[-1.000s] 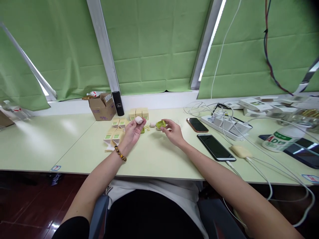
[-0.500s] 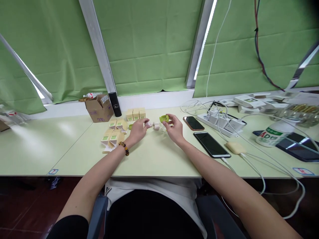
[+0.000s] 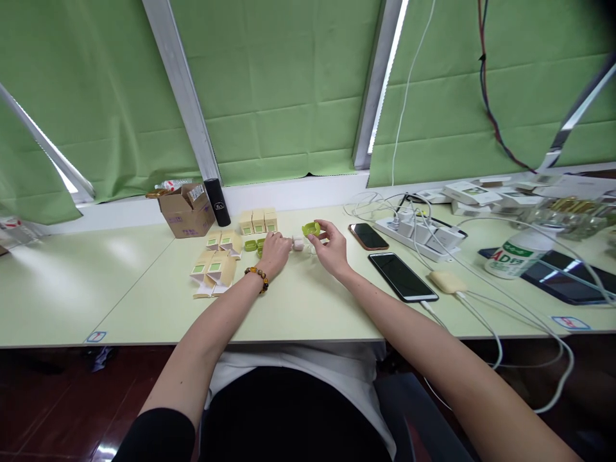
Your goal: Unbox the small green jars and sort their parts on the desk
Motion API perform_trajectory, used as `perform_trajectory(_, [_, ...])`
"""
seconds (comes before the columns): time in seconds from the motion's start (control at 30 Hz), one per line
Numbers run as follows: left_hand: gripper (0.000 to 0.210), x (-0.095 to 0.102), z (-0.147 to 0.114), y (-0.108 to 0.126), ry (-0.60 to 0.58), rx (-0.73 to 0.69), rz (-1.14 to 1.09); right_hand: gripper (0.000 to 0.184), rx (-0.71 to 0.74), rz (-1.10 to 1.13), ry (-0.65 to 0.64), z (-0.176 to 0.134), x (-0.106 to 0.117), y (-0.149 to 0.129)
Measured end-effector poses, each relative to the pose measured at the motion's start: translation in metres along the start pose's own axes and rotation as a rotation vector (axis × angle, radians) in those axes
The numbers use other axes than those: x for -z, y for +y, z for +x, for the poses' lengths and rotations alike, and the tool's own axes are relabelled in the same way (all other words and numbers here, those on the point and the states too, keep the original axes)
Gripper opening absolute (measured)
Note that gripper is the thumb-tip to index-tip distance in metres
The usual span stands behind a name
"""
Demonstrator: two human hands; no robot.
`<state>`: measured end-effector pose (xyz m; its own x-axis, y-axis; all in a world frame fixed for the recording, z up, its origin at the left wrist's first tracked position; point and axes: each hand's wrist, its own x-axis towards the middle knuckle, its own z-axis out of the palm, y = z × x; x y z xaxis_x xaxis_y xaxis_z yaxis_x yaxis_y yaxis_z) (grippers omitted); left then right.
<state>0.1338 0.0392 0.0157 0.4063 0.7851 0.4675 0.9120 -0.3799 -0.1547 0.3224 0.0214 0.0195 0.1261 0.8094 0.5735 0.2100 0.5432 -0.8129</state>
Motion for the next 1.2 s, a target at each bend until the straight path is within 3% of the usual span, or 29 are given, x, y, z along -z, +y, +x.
perform_trajectory(0.3, [0.029, -0.001, -0.003, 0.004, -0.038, -0.015, 0.01, 0.052, 0.015, -0.011, -0.018, -0.001, -0.001, 0.0])
perform_trajectory(0.63, [0.011, 0.012, -0.005, 0.005, -0.02, 0.053, -0.082, 0.05, 0.023, -0.007, -0.033, -0.002, -0.003, 0.005])
perform_trajectory(0.77, [0.03, 0.023, -0.012, -0.011, 0.12, 0.131, -0.21, 0.049, 0.035, 0.018, -0.048, -0.002, -0.003, 0.005])
perform_trajectory(0.87, [0.04, 0.033, -0.022, -0.026, 0.272, 0.167, -0.322, 0.049, 0.055, 0.117, -0.141, -0.004, -0.005, 0.004])
perform_trajectory(1.0, [0.045, 0.046, -0.045, -0.029, 0.388, 0.031, -0.41, 0.05, 0.064, 0.331, -0.293, -0.009, -0.011, 0.003])
perform_trajectory(1.2, [0.05, 0.053, -0.068, -0.012, 0.474, -0.164, -0.296, 0.051, 0.072, 0.427, -0.402, -0.02, -0.015, -0.006])
